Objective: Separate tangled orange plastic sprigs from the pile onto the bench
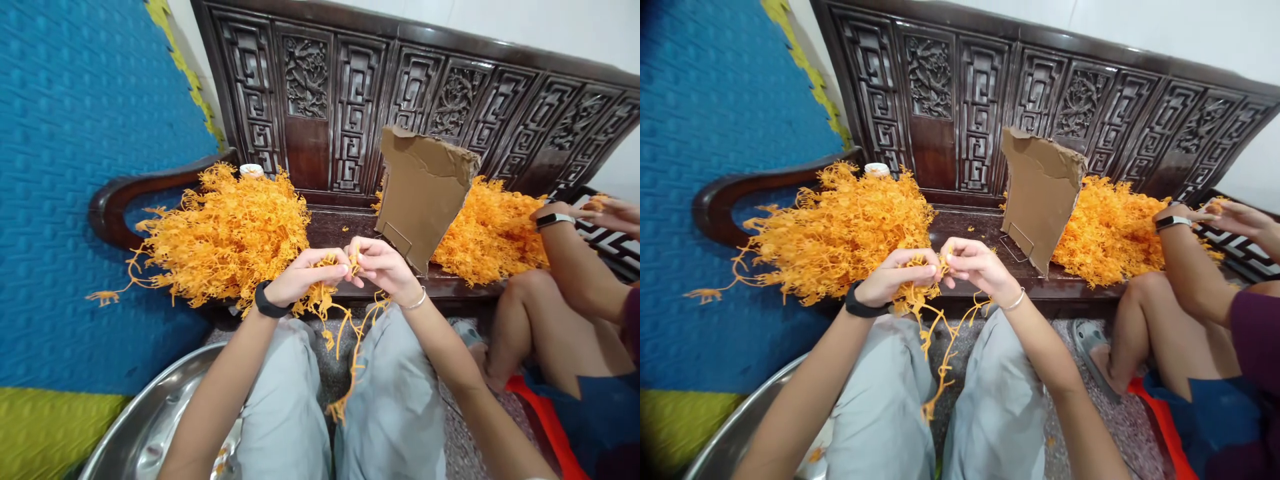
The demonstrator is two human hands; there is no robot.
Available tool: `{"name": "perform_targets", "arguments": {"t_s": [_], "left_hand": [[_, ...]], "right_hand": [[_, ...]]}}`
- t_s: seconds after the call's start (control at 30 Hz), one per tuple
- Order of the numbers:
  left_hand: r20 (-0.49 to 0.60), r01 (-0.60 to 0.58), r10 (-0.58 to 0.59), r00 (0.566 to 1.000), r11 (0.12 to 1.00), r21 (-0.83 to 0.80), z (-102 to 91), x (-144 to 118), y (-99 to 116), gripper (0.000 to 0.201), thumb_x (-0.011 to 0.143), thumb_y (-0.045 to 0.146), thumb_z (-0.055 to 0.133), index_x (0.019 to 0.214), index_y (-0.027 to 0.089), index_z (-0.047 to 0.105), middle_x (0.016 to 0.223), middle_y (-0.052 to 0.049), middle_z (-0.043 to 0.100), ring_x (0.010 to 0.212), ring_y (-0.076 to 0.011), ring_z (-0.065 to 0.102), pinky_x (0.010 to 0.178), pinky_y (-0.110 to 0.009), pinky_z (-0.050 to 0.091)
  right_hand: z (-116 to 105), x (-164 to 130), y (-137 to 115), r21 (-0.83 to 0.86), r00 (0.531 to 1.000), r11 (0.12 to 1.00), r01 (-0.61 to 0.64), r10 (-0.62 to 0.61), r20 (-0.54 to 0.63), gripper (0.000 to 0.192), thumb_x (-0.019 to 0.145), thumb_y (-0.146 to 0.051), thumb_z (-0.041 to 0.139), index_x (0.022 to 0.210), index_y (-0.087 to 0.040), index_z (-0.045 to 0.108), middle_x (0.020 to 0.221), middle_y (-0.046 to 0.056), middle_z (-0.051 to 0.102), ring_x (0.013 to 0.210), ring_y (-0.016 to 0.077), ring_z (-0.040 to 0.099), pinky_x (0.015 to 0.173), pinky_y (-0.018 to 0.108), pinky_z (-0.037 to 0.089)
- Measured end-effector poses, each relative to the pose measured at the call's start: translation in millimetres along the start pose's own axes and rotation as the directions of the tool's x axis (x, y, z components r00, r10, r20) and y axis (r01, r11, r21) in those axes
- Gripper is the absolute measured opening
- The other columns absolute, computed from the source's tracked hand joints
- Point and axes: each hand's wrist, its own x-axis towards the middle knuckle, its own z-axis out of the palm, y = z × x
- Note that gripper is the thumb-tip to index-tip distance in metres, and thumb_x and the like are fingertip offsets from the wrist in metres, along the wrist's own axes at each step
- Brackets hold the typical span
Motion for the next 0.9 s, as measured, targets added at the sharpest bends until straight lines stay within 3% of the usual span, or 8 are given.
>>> {"name": "perform_targets", "arguments": {"t_s": [0.2,0.37,0.5,0.7,0.8,0.9], "left_hand": [[0.002,-0.013,0.014,1.0,0.992,-0.127,-7.0,-2,-3,0.02,0.073,0.03,0.063,0.066,0.011,0.061,0.051,0.003,0.047,0.044,-0.0048,0.035,0.045,-0.021,0.026],[-0.012,-0.048,0.047,0.999,0.985,-0.163,-13.6,-4,-8,0.017,0.075,0.027,0.063,0.067,0.011,0.062,0.049,0.003,0.044,0.044,-0.0048,0.036,0.046,-0.021,0.027],[-0.034,-0.054,0.048,0.998,0.98,-0.192,-16.4,-2,-9,0.017,0.073,0.027,0.064,0.066,0.011,0.062,0.046,0.004,0.041,0.042,-0.0046,0.035,0.044,-0.02,0.026],[-0.063,-0.025,0.01,0.998,0.971,-0.236,-15.9,-2,-8,0.023,0.065,0.034,0.069,0.06,0.013,0.06,0.041,0.005,0.037,0.037,-0.0049,0.032,0.039,-0.021,0.026],[-0.074,-0.071,0.05,0.996,0.943,-0.324,-15.1,-8,-6,0.034,0.057,0.041,0.072,0.047,0.016,0.052,0.037,0.005,0.03,0.032,-0.0052,0.028,0.034,-0.022,0.023],[-0.024,-0.105,0.103,0.994,0.923,-0.37,-13.2,-13,-5,0.038,0.058,0.042,0.071,0.043,0.017,0.047,0.035,0.005,0.028,0.029,-0.0055,0.026,0.032,-0.022,0.022]], "right_hand": [[6,3,8,0.053,0.999,0.999,0.005,-0.003,-0.041,0.014,0.071,-0.023,0.068,0.071,-0.013,0.059,0.054,-0.003,0.055,0.04,0.0013,0.031,0.05,0.02,0.044],[12,7,15,0.098,0.992,0.995,0.028,-0.016,-0.123,0.018,0.068,-0.025,0.071,0.068,-0.014,0.057,0.05,-0.005,0.047,0.045,0.003,0.039,0.05,0.017,0.04],[18,10,19,0.149,0.981,0.988,0.026,0.003,-0.194,0.019,0.066,-0.025,0.071,0.066,-0.013,0.055,0.054,-0.004,0.047,0.042,0.0011,0.03,0.05,0.016,0.039],[22,11,22,0.212,0.978,0.977,-0.007,0.051,-0.201,0.018,0.065,-0.023,0.068,0.064,-0.016,0.051,0.056,-0.004,0.043,0.044,0.0033,0.021,0.046,0.017,0.038],[19,10,11,0.267,0.966,0.957,0.116,-0.047,-0.254,0.023,0.06,-0.017,0.068,0.063,-0.018,0.045,0.059,-0.004,0.033,0.046,0.0052,0.02,0.046,0.018,0.038],[10,8,-4,0.157,0.896,0.947,0.279,-0.198,-0.396,0.022,0.067,-0.022,0.064,0.064,-0.02,0.042,0.063,-0.003,0.03,0.048,0.0074,0.021,0.05,0.02,0.04]]}}
